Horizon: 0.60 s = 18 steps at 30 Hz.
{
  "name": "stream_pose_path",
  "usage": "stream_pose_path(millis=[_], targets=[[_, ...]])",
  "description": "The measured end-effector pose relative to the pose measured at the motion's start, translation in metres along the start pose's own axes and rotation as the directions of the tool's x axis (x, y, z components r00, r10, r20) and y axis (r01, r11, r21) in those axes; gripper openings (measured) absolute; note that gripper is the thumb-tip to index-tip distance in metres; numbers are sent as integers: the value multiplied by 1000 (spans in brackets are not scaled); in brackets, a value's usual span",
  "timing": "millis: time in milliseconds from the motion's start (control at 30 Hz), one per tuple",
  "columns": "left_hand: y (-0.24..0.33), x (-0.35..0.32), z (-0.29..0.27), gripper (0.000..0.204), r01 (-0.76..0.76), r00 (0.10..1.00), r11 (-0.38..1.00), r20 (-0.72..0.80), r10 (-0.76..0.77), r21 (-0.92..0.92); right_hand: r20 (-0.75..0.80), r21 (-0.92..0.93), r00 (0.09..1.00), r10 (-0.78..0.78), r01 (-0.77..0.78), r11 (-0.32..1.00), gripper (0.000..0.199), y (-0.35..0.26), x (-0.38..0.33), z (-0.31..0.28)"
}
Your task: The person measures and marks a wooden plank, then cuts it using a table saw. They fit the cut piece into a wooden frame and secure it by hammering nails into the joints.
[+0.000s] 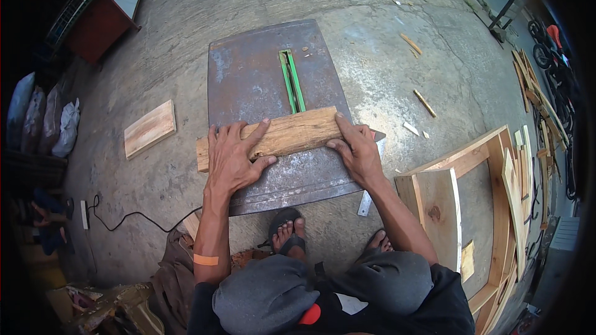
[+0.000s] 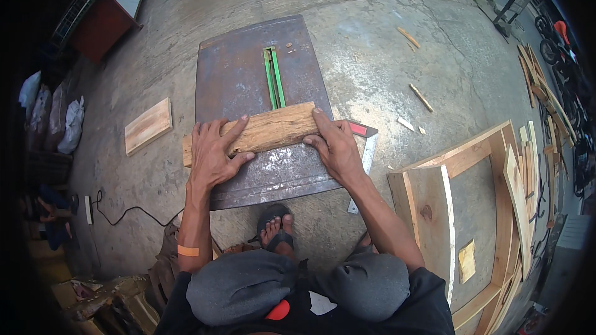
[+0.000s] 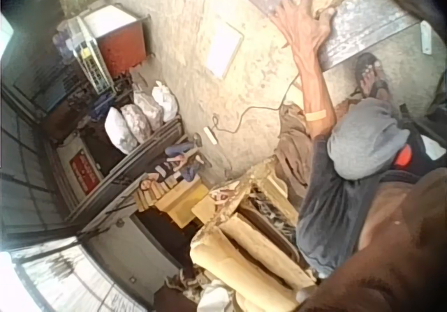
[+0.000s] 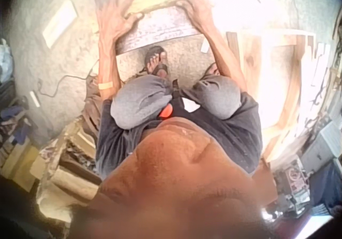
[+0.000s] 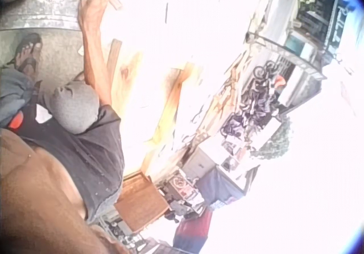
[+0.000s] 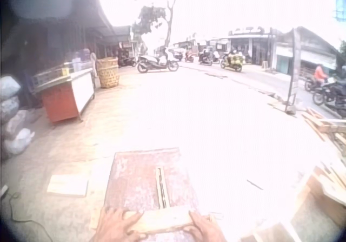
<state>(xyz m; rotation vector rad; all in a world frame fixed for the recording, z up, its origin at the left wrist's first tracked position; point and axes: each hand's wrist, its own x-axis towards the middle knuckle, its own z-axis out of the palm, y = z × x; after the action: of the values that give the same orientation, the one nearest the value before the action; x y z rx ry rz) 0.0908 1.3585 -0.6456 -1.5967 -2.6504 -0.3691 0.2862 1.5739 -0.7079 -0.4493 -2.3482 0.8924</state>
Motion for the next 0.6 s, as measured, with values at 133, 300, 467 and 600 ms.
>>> stream_pose_path(millis=[133,300,467,600], targets=[[-3,2,1,80,16,1000,999,22,-15,-28,3,-13,1000,-3,3,1000,65,3,0,2],[-5,4,1,79,17,1000,999,20,-16,-39,9,-13,1000,-5,5,1000,64,2,3,1],[-4,6,-1,83,10,1000,999,16,-9,-31,18,-41,1000,-2,3,999,63,2,6,1],[-4,8,-3,83,17,999,999,33,-16,-33,17,-12,1000,15,-14,1000,62,2,6,2]])
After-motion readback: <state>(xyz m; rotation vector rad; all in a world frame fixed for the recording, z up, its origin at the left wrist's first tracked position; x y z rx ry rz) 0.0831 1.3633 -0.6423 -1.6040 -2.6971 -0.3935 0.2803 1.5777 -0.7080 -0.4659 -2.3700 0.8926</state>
